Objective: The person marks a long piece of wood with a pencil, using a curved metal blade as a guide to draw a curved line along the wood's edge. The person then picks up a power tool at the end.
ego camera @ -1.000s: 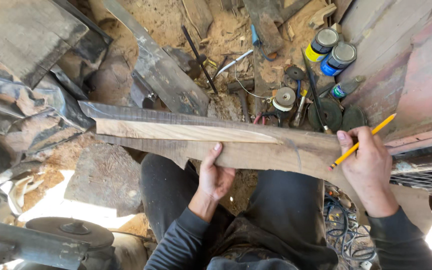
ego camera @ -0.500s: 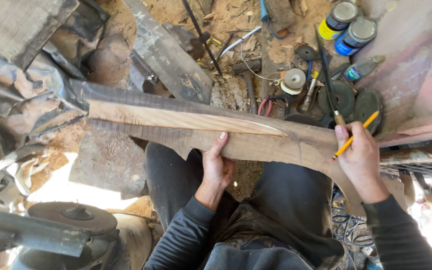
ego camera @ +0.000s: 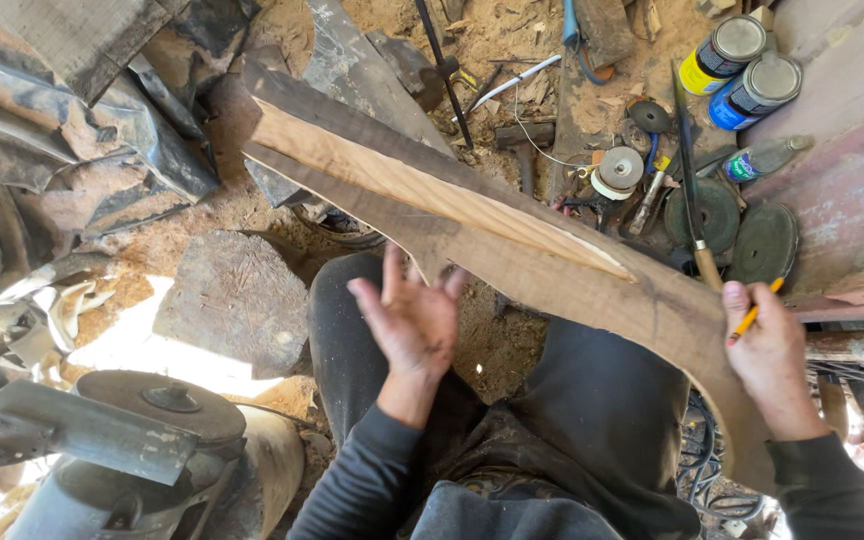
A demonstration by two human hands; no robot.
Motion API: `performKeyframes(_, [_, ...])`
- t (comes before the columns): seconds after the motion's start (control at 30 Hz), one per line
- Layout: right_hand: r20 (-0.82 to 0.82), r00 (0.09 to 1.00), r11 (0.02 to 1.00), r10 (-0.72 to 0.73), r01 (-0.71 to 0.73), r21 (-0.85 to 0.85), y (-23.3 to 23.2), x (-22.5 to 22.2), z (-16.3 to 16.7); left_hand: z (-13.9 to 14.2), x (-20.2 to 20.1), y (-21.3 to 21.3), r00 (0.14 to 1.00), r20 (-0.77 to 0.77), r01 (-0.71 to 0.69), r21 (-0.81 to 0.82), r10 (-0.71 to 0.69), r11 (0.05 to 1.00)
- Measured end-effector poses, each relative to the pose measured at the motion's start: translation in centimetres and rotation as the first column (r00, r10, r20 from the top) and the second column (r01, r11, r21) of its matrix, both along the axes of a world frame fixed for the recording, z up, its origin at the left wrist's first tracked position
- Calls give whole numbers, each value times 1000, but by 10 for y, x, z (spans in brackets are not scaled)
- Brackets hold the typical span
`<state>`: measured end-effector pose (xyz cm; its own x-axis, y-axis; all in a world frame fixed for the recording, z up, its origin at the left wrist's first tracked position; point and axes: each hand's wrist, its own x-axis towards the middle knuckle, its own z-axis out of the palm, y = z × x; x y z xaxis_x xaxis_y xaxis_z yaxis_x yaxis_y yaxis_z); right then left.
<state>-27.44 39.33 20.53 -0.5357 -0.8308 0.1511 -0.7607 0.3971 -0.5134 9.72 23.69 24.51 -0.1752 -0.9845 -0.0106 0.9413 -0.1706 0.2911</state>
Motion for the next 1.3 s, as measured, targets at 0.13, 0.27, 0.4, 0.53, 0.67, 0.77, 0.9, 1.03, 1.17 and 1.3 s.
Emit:
performKeyframes(0.13, [-17,999,995,-37,38,91,2,-22,16,40,33,18,738,601,-268,-158,307,951])
performKeyframes(0.27, [-200,980,999,-20,10,-50,13,-21,69,104,46,18,-175,534,282,-778,827,562])
performKeyframes(0.4, [-280,958,965,65,-132,-226,-21,5,162,163,-4,-39,-140,287,754,-590,948,290])
performKeyframes(0.53, [-341,923,780,177,-343,-523,-73,35,276,203,-44,-98,-321,622,858,-127,714,497])
performKeyframes(0.67, [-343,877,525,337,-477,-705,-82,54,327,217,-57,-116,-38,728,755,-428,685,497])
performKeyframes(0.77, [-295,840,406,455,-491,-771,-68,62,313,225,-61,-130,199,777,580,-585,597,567])
performKeyframes(0.9, [-141,774,367,618,-442,-819,-55,51,292,234,-52,-155,268,841,368,-539,469,757])
performKeyframes(1.03, [60,660,379,749,-354,-855,-47,68,248,244,-29,-168,444,730,250,-657,519,711])
performKeyframes(1.17, [297,531,451,794,-187,-873,-49,87,196,265,-14,-174,443,690,219,-702,572,677])
performKeyframes(1.3, [382,335,441,861,-119,-890,-52,85,177,273,-21,-181,637,569,228,-784,520,578])
